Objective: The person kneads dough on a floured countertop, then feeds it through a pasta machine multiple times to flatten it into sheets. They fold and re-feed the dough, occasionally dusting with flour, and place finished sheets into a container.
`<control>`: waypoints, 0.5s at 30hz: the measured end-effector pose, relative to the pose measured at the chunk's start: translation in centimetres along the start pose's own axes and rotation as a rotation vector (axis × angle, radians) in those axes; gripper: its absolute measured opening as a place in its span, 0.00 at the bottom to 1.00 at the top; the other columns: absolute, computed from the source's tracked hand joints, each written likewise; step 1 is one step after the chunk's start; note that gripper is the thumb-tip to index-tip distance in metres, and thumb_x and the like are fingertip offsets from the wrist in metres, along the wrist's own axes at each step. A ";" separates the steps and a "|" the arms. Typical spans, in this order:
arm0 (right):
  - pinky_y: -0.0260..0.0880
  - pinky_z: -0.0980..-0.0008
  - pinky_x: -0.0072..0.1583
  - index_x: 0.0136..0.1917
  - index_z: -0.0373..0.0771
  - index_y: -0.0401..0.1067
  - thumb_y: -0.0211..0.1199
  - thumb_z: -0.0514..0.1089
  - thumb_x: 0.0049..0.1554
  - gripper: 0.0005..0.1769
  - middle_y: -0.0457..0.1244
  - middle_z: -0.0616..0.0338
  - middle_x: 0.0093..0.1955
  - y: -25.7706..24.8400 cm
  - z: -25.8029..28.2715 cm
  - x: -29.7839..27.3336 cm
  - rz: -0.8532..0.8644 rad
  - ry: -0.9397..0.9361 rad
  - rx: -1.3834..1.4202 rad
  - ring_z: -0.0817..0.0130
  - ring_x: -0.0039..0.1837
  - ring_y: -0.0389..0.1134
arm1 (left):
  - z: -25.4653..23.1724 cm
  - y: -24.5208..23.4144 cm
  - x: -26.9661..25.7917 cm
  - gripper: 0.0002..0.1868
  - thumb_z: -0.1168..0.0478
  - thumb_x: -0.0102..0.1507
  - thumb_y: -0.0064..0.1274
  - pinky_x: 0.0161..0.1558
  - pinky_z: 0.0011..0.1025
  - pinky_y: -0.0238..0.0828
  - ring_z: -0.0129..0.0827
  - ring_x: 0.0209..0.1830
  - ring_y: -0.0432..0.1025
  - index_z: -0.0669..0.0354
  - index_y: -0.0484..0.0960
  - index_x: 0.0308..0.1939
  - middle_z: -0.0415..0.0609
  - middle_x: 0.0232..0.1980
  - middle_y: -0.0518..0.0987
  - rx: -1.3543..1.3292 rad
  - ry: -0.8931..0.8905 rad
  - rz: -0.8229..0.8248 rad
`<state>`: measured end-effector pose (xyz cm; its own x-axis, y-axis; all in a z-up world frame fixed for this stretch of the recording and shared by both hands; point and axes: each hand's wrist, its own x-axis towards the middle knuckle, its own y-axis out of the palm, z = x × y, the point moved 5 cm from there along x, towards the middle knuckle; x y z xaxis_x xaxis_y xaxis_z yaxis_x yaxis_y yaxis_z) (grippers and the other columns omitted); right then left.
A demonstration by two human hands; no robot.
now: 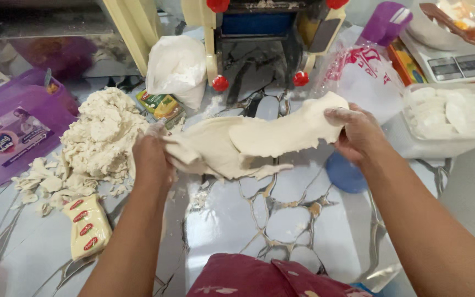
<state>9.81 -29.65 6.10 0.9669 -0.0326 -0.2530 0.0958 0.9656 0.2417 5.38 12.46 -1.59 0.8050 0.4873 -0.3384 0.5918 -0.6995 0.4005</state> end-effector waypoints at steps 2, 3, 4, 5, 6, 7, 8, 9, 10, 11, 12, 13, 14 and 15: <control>0.70 0.56 0.56 0.64 0.35 0.65 0.63 0.38 0.56 0.23 0.66 0.43 0.60 -2.4 0.5 -1.0 -0.177 -0.070 -0.368 0.53 0.58 0.69 | -1.2 0.0 -0.6 0.16 0.57 0.65 0.54 0.28 0.38 0.65 0.38 0.30 0.70 0.61 0.70 0.52 0.51 0.38 0.74 0.162 0.036 0.015; 0.71 0.56 0.58 0.65 0.35 0.65 0.64 0.42 0.56 0.25 0.67 0.43 0.61 -3.2 0.5 -1.6 -0.233 -0.088 -0.613 0.53 0.59 0.71 | -1.6 0.4 -0.9 0.19 0.56 0.64 0.55 0.29 0.38 0.69 0.37 0.31 0.71 0.62 0.71 0.53 0.51 0.39 0.75 0.237 0.058 0.049; 0.72 0.55 0.60 0.66 0.36 0.66 0.65 0.45 0.55 0.27 0.68 0.43 0.61 -3.8 0.4 -2.1 -0.286 -0.102 -0.860 0.52 0.61 0.72 | -1.9 0.7 -1.4 0.22 0.55 0.62 0.55 0.30 0.38 0.73 0.36 0.33 0.73 0.63 0.71 0.54 0.51 0.41 0.76 0.310 0.082 0.081; 0.73 0.54 0.61 0.66 0.36 0.66 0.67 0.49 0.55 0.30 0.69 0.43 0.61 -4.2 0.3 -2.8 -0.337 -0.113 -1.107 0.52 0.62 0.73 | -1.9 1.0 -2.0 0.26 0.53 0.61 0.57 0.34 0.39 0.74 0.38 0.36 0.75 0.64 0.70 0.57 0.52 0.43 0.77 0.466 0.118 0.078; 0.69 0.51 0.64 0.67 0.39 0.66 0.69 0.53 0.54 0.33 0.66 0.45 0.64 -4.3 0.0 -3.4 -0.379 -0.127 -1.293 0.50 0.66 0.68 | -1.7 1.3 -2.6 0.30 0.50 0.61 0.58 0.38 0.40 0.76 0.41 0.39 0.77 0.65 0.70 0.59 0.54 0.45 0.78 0.622 0.154 0.072; 0.65 0.48 0.67 0.68 0.42 0.65 0.71 0.58 0.53 0.36 0.63 0.46 0.68 -4.3 -0.5 -4.2 -0.418 -0.140 -1.481 0.48 0.70 0.63 | -1.5 1.7 -3.2 0.33 0.48 0.60 0.60 0.42 0.40 0.78 0.43 0.41 0.79 0.65 0.69 0.61 0.56 0.47 0.79 0.777 0.191 0.066; 0.61 0.46 0.69 0.69 0.45 0.65 0.74 0.62 0.52 0.39 0.60 0.47 0.71 -4.1 -0.9 -4.9 -0.457 -0.153 -1.668 0.47 0.73 0.58 | -1.2 2.4 -3.7 0.37 0.46 0.60 0.61 0.47 0.42 0.75 0.47 0.46 0.77 0.67 0.67 0.63 0.59 0.49 0.79 0.884 0.260 0.099; 0.58 0.42 0.69 0.71 0.49 0.63 0.74 0.65 0.50 0.43 0.55 0.47 0.73 -4.5 -1.5 -5.5 -0.463 -0.072 -1.683 0.45 0.74 0.54 | -0.9 3.2 -4.2 0.41 0.44 0.60 0.62 0.52 0.43 0.73 0.52 0.50 0.76 0.68 0.65 0.65 0.62 0.51 0.79 0.991 0.329 0.134; 0.55 0.38 0.69 0.72 0.52 0.60 0.75 0.69 0.48 0.46 0.50 0.46 0.75 -5.0 -2.0 -6.3 -0.468 0.012 -1.695 0.43 0.75 0.50 | -0.5 3.9 -4.7 0.44 0.41 0.60 0.62 0.57 0.44 0.70 0.56 0.54 0.74 0.69 0.63 0.67 0.65 0.54 0.79 1.097 0.398 0.170; 0.51 0.34 0.69 0.74 0.56 0.58 0.75 0.72 0.46 0.50 0.46 0.46 0.78 -5.4 -2.5 -7.1 -0.474 0.097 -1.706 0.41 0.76 0.46 | 0.2 4.5 -5.3 0.42 0.41 0.60 0.62 0.58 0.46 0.68 0.56 0.57 0.73 0.67 0.65 0.66 0.64 0.57 0.77 1.168 0.427 0.214; 0.55 0.37 0.68 0.75 0.55 0.57 0.76 0.70 0.44 0.52 0.45 0.46 0.79 -5.8 -2.5 -7.8 -0.538 0.089 -1.651 0.40 0.76 0.48 | 1.0 5.4 -6.0 0.41 0.41 0.59 0.61 0.59 0.47 0.66 0.56 0.59 0.71 0.65 0.67 0.65 0.62 0.59 0.75 1.235 0.461 0.258; 0.59 0.40 0.66 0.76 0.55 0.57 0.77 0.67 0.42 0.55 0.44 0.46 0.80 -6.3 -2.4 -8.5 -0.601 0.080 -1.594 0.38 0.75 0.49 | 1.7 6.3 -6.6 0.39 0.41 0.59 0.61 0.60 0.49 0.64 0.56 0.61 0.69 0.63 0.69 0.64 0.60 0.62 0.73 1.301 0.495 0.303; 0.63 0.43 0.65 0.76 0.54 0.56 0.78 0.65 0.40 0.57 0.44 0.46 0.81 -6.7 -2.2 -9.2 -0.660 0.070 -1.540 0.37 0.75 0.50 | 2.5 7.1 -7.2 0.39 0.41 0.58 0.61 0.61 0.50 0.62 0.54 0.63 0.67 0.61 0.69 0.63 0.58 0.62 0.73 1.351 0.516 0.333; 0.63 0.43 0.66 0.76 0.53 0.57 0.78 0.65 0.41 0.56 0.45 0.43 0.80 -7.0 -2.3 -9.7 -0.660 0.093 -1.499 0.36 0.74 0.52 | 3.4 7.9 -7.8 0.39 0.41 0.57 0.62 0.63 0.51 0.60 0.52 0.65 0.65 0.59 0.70 0.63 0.56 0.62 0.73 1.401 0.536 0.364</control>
<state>-0.82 -35.52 4.75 0.8318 -0.5551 -0.0036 0.1069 0.1665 -0.9802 3.62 1.37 1.36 0.9938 0.0967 0.0553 0.1015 -0.5822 -0.8067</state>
